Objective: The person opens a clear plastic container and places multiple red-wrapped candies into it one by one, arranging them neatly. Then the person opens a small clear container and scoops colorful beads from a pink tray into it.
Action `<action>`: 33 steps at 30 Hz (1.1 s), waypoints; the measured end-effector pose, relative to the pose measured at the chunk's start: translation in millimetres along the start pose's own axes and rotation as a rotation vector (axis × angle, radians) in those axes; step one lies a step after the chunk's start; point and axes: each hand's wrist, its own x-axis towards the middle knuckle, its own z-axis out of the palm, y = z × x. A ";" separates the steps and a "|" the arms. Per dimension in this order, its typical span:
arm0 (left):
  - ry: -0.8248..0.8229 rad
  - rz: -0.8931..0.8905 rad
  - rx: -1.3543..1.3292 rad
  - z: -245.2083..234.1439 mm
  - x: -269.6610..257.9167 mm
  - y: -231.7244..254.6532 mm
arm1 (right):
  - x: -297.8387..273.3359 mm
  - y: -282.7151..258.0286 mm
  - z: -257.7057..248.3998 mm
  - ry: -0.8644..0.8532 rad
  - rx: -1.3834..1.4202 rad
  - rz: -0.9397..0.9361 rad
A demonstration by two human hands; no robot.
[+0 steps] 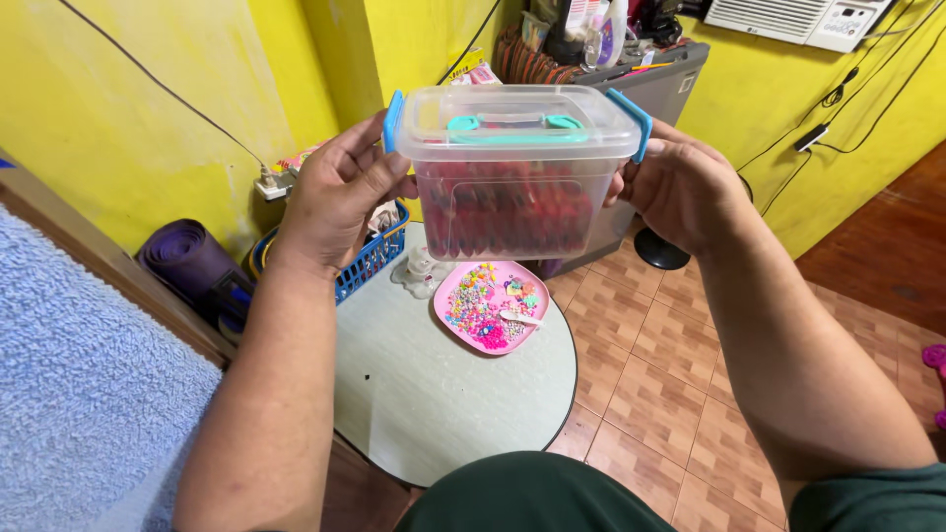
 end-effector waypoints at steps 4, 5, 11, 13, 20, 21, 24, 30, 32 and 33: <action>0.046 -0.022 0.012 -2.1 -1.6 -4.8 | 2.9 5.6 -5.4 0.066 0.002 0.014; 0.044 -0.024 0.015 -2.6 -2.1 -5.8 | 2.6 6.7 -6.7 0.066 0.016 0.011; 0.067 -0.052 0.025 -8.7 -2.9 -15.5 | 3.6 17.5 -16.5 0.089 0.056 -0.002; 0.064 -0.053 0.018 -12.1 -4.8 -26.3 | 3.4 25.1 -18.1 0.082 0.060 0.002; 0.172 -0.238 -0.170 -23.2 -59.2 -111.3 | -17.1 100.3 -26.6 0.217 0.011 0.151; 0.245 -0.314 -0.079 -19.5 -72.3 -131.7 | -22.6 121.8 -28.5 0.226 0.032 0.175; 0.418 -0.493 0.153 -16.8 -113.2 -190.4 | -51.1 196.0 -30.3 0.364 -0.109 0.367; 0.539 -0.654 0.234 -20.5 -212.2 -278.8 | -108.3 329.6 -8.6 0.495 -0.461 0.690; 0.615 -0.727 0.236 -29.1 -235.7 -296.4 | -120.0 354.3 0.1 0.489 -0.365 0.715; 0.647 -0.762 0.257 -34.0 -244.3 -303.8 | -122.9 363.7 3.5 0.488 -0.318 0.727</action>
